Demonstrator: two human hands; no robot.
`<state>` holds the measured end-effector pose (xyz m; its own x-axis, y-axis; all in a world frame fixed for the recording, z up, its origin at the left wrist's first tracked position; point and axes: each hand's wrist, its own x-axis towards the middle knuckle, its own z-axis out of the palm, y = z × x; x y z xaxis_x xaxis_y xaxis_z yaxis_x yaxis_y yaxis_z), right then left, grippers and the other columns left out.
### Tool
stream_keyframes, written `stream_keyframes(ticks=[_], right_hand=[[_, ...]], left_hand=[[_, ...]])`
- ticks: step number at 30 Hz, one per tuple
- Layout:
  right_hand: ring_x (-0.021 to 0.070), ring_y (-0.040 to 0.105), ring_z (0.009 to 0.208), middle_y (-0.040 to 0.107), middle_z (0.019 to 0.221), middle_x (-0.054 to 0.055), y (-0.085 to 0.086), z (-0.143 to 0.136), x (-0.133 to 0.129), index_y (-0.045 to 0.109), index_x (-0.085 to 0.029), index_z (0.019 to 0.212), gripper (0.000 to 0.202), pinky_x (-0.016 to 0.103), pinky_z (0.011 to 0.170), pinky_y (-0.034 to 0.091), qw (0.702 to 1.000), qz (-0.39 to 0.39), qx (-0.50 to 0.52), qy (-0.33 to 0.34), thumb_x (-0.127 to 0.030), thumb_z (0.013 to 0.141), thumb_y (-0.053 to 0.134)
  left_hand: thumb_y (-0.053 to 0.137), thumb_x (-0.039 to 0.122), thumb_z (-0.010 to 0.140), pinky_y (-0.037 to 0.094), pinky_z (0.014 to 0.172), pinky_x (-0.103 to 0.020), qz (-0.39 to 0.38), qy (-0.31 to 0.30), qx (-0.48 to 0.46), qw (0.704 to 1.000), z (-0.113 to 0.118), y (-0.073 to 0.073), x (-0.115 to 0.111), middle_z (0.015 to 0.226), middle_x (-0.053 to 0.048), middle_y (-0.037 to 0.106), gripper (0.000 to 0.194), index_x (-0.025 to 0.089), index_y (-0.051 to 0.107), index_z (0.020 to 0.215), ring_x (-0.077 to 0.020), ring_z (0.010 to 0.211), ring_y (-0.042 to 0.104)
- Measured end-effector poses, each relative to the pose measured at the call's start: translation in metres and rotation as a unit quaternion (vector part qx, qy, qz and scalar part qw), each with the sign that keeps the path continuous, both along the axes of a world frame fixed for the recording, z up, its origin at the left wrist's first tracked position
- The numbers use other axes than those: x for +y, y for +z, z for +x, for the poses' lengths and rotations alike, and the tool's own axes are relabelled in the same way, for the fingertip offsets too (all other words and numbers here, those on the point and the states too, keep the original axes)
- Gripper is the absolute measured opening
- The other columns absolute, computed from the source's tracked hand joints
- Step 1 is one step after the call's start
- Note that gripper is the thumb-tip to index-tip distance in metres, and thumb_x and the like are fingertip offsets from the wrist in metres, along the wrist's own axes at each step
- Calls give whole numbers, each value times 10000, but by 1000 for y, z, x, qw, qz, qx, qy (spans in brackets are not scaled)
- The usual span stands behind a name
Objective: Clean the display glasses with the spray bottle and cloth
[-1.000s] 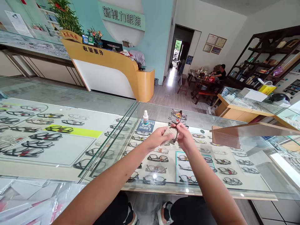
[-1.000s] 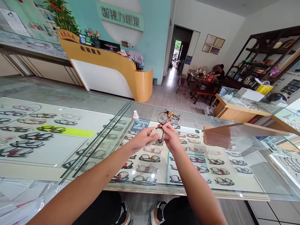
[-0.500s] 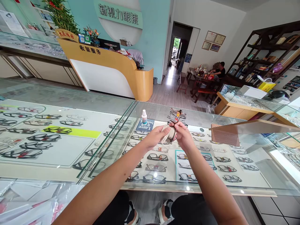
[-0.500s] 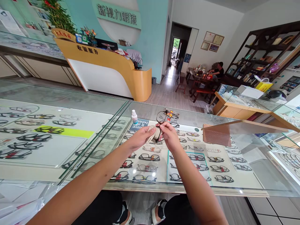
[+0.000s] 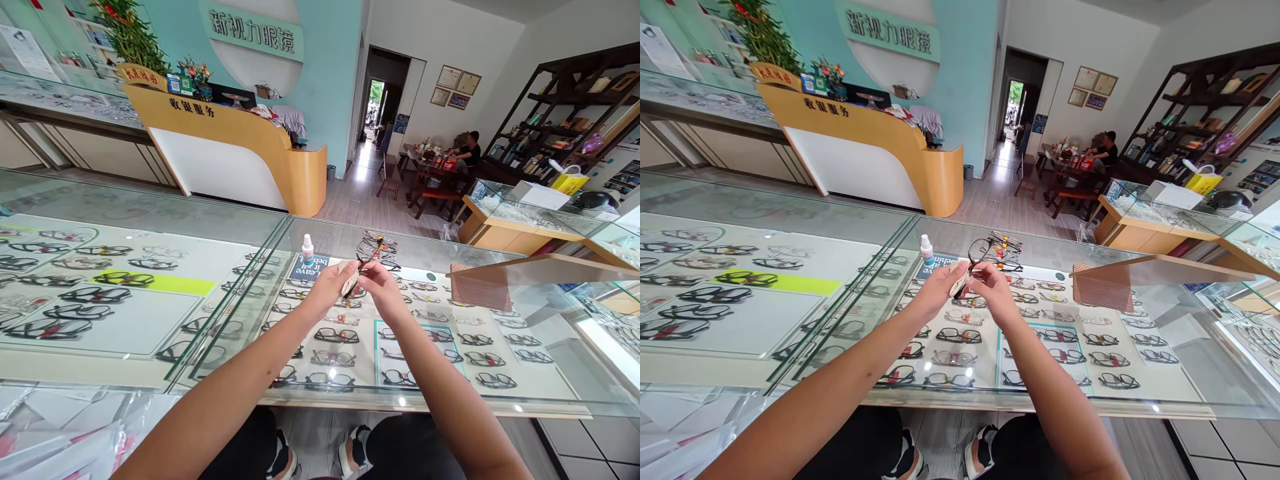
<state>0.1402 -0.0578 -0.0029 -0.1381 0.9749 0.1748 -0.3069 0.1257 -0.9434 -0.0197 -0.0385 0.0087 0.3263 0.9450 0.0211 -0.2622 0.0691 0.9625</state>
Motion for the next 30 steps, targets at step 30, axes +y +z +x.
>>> stream_keyframes(ticks=[30], right_hand=[[200, 605, 923, 726, 1168, 40, 6, -2, -4, 664, -276, 1020, 224, 314, 723, 499, 989, 54, -70, -118, -410, 910, 806]], left_hand=[[965, 690, 757, 513, 754, -277, -19, -68, -49, 996, 0, -11, 1, 955, -50, 748, 731, 159, 749, 1211, -177, 875, 672]])
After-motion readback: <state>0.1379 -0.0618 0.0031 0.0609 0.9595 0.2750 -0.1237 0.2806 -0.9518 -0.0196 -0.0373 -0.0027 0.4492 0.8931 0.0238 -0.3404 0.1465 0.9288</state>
